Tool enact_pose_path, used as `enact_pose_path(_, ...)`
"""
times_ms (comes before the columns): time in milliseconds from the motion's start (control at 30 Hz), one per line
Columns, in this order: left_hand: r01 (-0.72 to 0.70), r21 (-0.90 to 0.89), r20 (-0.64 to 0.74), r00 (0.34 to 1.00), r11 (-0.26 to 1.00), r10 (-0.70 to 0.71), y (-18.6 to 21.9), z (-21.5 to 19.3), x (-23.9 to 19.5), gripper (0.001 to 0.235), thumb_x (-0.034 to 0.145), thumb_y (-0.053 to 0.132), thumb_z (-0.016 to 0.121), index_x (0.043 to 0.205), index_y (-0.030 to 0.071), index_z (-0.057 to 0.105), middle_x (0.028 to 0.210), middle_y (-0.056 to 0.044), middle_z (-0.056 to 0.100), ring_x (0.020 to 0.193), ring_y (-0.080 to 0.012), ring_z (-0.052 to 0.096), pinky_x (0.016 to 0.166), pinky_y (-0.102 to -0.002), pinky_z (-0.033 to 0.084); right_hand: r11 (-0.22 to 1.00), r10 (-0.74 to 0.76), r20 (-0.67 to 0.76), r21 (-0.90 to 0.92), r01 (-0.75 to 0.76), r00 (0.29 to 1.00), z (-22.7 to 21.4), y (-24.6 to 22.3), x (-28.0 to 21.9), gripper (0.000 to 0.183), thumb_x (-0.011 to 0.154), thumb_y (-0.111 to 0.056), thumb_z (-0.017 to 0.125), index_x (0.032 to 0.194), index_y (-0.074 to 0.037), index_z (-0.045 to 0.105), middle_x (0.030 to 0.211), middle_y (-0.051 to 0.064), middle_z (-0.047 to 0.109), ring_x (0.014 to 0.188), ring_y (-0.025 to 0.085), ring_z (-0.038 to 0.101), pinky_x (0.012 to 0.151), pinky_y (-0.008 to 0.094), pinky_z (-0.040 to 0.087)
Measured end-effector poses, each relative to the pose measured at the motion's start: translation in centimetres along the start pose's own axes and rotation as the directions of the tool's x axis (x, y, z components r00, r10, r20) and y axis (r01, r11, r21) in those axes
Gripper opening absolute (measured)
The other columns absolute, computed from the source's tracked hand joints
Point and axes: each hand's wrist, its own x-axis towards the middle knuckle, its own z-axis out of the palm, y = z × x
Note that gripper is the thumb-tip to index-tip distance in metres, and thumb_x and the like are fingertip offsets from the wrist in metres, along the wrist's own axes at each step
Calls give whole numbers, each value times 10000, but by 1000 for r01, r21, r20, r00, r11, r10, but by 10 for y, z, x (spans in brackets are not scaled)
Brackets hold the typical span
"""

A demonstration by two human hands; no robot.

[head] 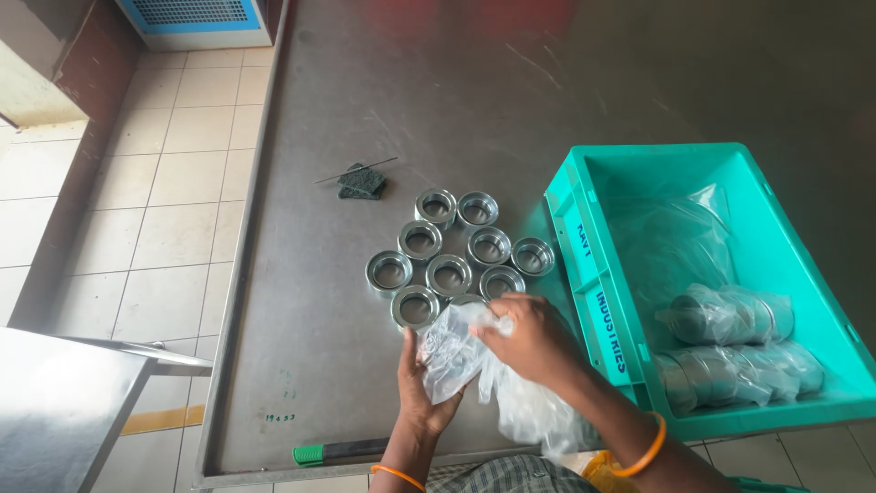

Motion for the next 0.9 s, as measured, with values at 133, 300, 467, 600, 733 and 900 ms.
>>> enact_pose_path(133, 5, 8, 39, 999, 1000, -5, 8, -1, -4, 637, 969, 585, 500, 1367, 92, 566, 1310, -106, 655, 1197, -273, 646, 1026, -461, 538, 993, 41, 145, 103, -56, 989, -17, 18, -6, 391, 814, -271, 845, 727, 43, 629, 669, 129, 630, 614, 210, 603, 625, 366, 506)
enact_pose_path(300, -280, 341, -77, 943, 897, 323, 39, -34, -13, 458, 1004, 381, 596, 1269, 11, 650, 1100, -128, 674, 970, -235, 657, 896, -482, 560, 628, 432, 159, 654, -422, 888, -101, 43, -13, 225, 854, -226, 754, 970, -34, 761, 815, 63, 761, 698, 162, 699, 626, 353, 573)
enact_pose_path(467, -374, 900, 428, 670, -222, 606, 54, -55, -36, 318, 911, 172, 710, 1226, 126, 712, 970, -80, 714, 907, -192, 668, 971, -504, 475, 536, 533, -71, 800, -271, 843, -130, 70, -56, 335, 978, -262, 676, 1217, -28, 667, 1129, 115, 672, 1009, 209, 633, 869, 384, 505)
enact_pose_path(600, -192, 625, 649, 666, -757, 367, 56, -63, -22, 471, 791, 174, 735, 1255, 196, 659, 904, -21, 719, 967, -212, 668, 1186, -554, 290, 743, 64, -414, 628, 233, 908, -118, 99, -92, 436, 1062, -351, 583, 1380, -53, 569, 1473, 109, 558, 1403, 196, 537, 1216, 387, 408)
enact_pose_path(733, -133, 589, 609, 721, -797, 329, 59, -60, 2, 507, 745, 200, 771, 1235, 199, 642, 1040, -54, 692, 1095, -260, 613, 1189, -563, 267, 723, 126, -453, 651, 231, 883, -101, 131, -97, 424, 1041, -321, 648, 1335, -30, 554, 1420, 114, 564, 1355, 201, 544, 1175, 407, 426)
enact_pose_path(900, -484, 680, 711, 617, -551, 336, 44, 71, -4, 549, 841, 167, 762, 1356, 122, 576, 1246, -107, 586, 1223, -316, 523, 1082, -464, 388, 132, 505, 18, 986, -98, 863, -103, 101, -75, 302, 989, -285, 716, 988, 17, 689, 852, 100, 688, 738, 227, 638, 683, 430, 510)
